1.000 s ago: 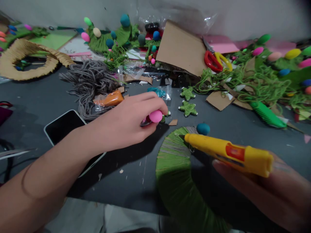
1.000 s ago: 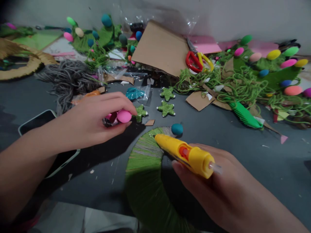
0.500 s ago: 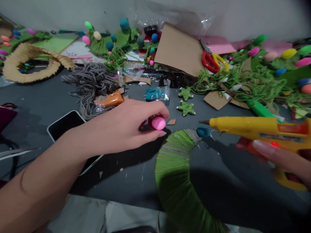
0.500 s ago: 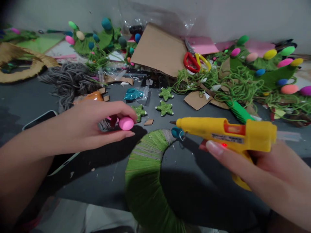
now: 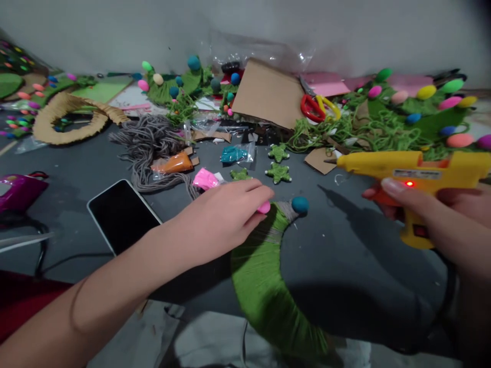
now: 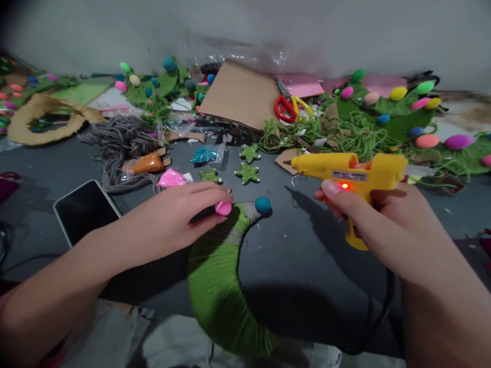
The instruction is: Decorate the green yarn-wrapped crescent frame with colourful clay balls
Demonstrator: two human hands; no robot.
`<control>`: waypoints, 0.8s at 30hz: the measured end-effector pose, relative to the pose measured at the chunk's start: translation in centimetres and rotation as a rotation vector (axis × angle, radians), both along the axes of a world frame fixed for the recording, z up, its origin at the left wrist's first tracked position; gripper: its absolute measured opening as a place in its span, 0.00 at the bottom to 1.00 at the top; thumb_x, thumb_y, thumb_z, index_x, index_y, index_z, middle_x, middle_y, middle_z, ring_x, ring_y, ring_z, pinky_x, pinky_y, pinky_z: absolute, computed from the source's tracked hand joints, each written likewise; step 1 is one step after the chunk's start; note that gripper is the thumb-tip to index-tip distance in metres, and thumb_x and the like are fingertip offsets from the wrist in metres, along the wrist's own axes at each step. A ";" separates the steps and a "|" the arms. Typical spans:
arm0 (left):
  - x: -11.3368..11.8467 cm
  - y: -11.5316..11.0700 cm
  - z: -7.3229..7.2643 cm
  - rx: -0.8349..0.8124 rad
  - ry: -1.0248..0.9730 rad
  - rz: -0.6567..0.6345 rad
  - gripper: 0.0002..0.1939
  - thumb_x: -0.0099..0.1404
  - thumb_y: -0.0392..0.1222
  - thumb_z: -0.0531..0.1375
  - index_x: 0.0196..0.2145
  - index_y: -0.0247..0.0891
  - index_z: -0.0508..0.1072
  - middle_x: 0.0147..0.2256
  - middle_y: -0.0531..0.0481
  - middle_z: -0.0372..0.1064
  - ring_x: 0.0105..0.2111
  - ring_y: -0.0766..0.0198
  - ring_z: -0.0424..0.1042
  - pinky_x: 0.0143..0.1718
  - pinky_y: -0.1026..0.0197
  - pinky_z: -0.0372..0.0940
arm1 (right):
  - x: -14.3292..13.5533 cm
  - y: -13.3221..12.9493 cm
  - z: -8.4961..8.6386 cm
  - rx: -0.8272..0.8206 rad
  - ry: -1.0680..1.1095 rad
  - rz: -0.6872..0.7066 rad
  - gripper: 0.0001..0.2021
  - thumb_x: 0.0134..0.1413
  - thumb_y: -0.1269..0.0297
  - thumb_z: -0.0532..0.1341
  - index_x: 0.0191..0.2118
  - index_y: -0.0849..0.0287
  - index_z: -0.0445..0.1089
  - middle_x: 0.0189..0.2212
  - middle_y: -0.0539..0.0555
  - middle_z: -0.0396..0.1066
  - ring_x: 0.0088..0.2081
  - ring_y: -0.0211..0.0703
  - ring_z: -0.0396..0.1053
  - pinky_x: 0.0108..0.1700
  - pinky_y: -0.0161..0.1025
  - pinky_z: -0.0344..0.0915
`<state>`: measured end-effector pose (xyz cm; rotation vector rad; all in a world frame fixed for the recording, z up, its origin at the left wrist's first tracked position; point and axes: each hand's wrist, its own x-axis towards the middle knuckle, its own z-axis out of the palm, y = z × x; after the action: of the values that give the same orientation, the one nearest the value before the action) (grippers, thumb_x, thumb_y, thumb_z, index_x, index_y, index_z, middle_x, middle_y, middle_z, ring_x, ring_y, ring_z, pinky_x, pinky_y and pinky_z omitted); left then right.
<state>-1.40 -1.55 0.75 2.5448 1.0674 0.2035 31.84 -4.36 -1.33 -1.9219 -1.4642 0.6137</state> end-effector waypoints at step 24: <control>-0.9 0.1 -1.4 -0.128 -0.200 -0.057 0.12 0.77 0.40 0.57 0.51 0.40 0.78 0.54 0.44 0.77 0.52 0.59 0.78 0.53 0.59 0.70 | -0.1 -0.1 0.6 -0.013 -0.017 0.074 0.24 0.50 0.36 0.69 0.27 0.54 0.77 0.19 0.51 0.73 0.21 0.40 0.66 0.26 0.39 0.66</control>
<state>-2.34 -1.47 -0.70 2.3793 0.9015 0.3548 31.79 -4.47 -0.74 -1.8936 -1.5515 0.6432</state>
